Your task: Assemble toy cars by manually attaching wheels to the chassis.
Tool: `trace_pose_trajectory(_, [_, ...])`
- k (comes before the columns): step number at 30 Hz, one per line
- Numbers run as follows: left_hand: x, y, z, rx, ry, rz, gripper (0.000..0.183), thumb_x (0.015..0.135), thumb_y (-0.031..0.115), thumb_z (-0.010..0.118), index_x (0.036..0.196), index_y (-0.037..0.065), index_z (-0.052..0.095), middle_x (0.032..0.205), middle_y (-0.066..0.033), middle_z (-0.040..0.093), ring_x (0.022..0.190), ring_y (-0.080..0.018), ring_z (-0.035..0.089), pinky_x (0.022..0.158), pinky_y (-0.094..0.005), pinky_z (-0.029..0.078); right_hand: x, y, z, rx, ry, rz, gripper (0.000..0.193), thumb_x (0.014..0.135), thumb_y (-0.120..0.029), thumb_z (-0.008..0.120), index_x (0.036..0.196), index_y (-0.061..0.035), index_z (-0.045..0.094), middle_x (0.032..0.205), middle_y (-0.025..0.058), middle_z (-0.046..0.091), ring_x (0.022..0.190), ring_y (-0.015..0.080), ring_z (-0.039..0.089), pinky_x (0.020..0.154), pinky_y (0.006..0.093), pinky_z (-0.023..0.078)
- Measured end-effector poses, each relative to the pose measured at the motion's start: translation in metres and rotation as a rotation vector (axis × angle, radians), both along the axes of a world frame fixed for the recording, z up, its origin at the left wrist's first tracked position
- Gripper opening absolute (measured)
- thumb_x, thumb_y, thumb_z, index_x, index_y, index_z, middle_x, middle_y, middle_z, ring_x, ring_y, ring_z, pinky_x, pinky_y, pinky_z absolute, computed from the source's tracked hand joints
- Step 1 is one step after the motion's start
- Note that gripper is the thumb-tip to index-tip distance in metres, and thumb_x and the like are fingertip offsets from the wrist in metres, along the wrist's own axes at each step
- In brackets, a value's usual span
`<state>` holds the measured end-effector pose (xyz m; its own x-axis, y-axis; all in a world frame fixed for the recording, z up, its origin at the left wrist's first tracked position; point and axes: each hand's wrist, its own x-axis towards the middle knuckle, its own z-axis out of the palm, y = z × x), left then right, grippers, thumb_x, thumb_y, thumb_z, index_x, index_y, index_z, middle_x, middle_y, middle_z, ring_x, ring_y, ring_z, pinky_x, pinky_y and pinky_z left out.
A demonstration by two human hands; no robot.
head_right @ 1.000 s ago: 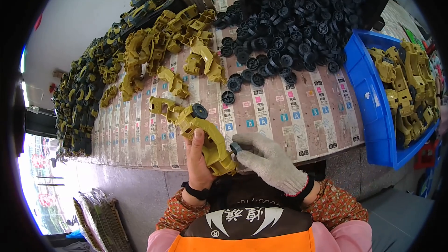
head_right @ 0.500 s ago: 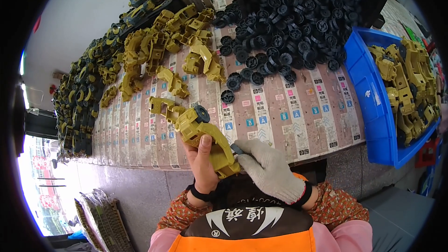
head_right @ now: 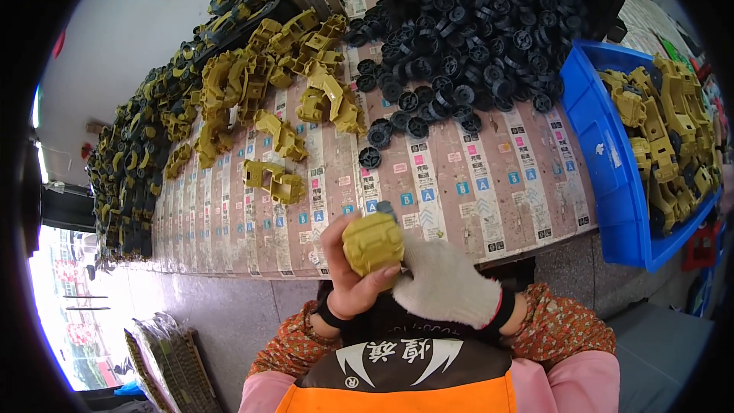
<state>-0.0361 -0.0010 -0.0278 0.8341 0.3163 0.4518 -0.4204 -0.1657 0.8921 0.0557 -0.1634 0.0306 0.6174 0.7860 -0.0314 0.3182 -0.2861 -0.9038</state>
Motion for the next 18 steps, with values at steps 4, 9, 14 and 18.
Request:
trace_pose_trajectory(4, [0.013,0.011,0.025,-0.158,0.314,-0.154,0.089,0.091,0.002,0.081,0.158,0.004,0.023,0.136,-0.0157,0.050,0.129,-0.0258,0.058,0.109,-0.0406,0.050,0.039,-0.007,0.005,-0.102,-0.093,-0.048,0.030,0.089,-0.011,0.066,0.119,-0.0064,0.065,0.094,0.0238,0.073,0.094,0.0434,0.073,0.081,0.0506,0.058])
trace_pose_trajectory(9, [0.016,0.031,0.036,0.122,0.634,-0.364,0.096,0.089,-0.001,0.078,0.160,0.010,0.014,0.134,-0.0164,0.048,0.125,-0.0261,0.060,0.104,-0.0388,0.054,0.050,-0.009,0.035,0.233,-0.050,-0.034,0.045,0.089,-0.014,0.075,0.132,-0.0070,0.063,0.116,0.0195,0.071,0.111,0.0325,0.071,0.096,0.0423,0.056])
trace_pose_trajectory(14, [0.002,0.067,0.038,-0.871,0.676,-0.582,0.098,0.095,0.040,0.077,0.168,0.016,0.016,0.151,-0.0206,0.052,0.129,-0.0300,0.060,0.107,-0.0408,0.053,0.063,-0.024,0.008,0.118,0.411,-0.005,0.051,0.089,-0.016,0.077,0.134,-0.0020,0.060,0.118,0.0111,0.066,0.107,0.0205,0.067,0.094,0.0338,0.056])
trace_pose_trajectory(18, [-0.011,0.061,0.020,-1.050,0.348,-0.474,0.093,0.095,0.043,0.077,0.166,0.017,0.023,0.160,-0.0140,0.047,0.139,-0.0365,0.056,0.116,-0.0521,0.047,0.049,-0.011,0.000,0.262,0.826,-0.290,0.043,0.096,-0.018,0.072,0.129,0.0053,0.057,0.115,0.0135,0.066,0.101,0.0191,0.067,0.084,0.0314,0.059])
